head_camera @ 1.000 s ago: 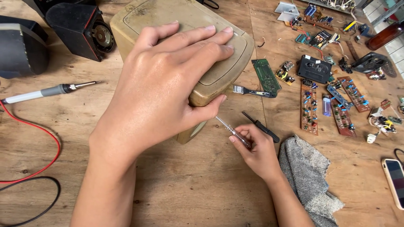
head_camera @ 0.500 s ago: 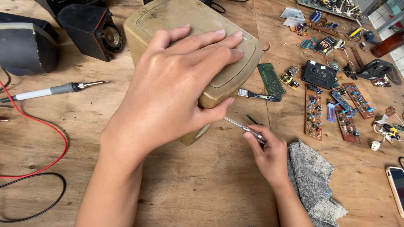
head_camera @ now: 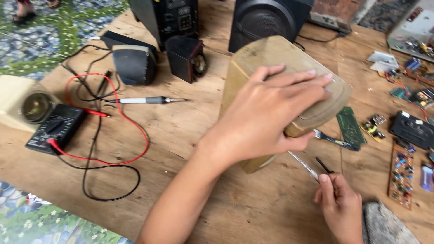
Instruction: Using a screwdriver to pry the back panel off a speaker housing on a repair bench.
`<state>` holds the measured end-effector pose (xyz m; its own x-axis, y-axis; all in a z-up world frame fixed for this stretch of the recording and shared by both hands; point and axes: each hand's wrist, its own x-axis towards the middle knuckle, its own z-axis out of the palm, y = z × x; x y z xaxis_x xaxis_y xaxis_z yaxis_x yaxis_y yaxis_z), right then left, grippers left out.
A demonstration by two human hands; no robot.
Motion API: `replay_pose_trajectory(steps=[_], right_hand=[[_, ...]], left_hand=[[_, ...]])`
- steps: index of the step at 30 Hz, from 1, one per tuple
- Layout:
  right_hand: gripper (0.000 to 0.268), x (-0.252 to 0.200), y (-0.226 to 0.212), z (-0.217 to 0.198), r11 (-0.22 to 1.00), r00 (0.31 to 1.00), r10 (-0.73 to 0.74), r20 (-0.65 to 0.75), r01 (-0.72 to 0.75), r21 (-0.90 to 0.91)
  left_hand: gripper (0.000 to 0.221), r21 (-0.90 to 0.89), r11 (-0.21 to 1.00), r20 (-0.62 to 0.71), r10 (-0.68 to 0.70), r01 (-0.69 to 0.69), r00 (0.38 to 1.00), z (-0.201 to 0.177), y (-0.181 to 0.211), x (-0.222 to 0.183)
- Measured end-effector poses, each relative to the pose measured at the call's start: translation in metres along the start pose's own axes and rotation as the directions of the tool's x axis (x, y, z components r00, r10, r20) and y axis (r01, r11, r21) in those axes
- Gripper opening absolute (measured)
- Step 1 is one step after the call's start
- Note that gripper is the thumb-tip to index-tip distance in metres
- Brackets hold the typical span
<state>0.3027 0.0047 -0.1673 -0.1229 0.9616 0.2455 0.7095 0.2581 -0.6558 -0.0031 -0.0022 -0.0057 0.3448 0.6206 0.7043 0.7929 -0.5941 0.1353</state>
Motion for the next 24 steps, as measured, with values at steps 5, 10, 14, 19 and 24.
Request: replay_pose_trajectory(steps=[5,10,14,19,24], right_hand=[[0.020,0.000,0.001,0.008,0.997,0.991,0.042,-0.131,-0.032,0.075],[0.037,0.001,0.017,0.013,0.985,0.989,0.146,0.028,-0.143,-0.094],[0.020,0.000,0.018,0.022,0.991,0.982,0.084,-0.171,-0.064,0.121],[0.032,0.002,0.023,0.020,0.989,0.994,0.105,-0.019,-0.106,-0.101],[0.020,-0.001,0.016,0.026,0.997,0.971,0.035,-0.238,-0.017,0.078]], left_hand=[[0.052,0.026,1.000,-0.011,-0.014,0.014,1.000,0.003,0.000,-0.002],[0.050,0.041,0.999,-0.046,-0.021,0.023,0.999,0.008,-0.001,-0.004],[0.052,0.069,0.997,-0.037,-0.025,0.027,0.999,0.007,-0.002,-0.005],[0.054,0.058,0.998,-0.046,-0.022,0.025,0.999,0.009,-0.002,-0.005],[0.052,0.059,0.998,-0.064,-0.024,0.028,0.998,0.010,-0.001,-0.005]])
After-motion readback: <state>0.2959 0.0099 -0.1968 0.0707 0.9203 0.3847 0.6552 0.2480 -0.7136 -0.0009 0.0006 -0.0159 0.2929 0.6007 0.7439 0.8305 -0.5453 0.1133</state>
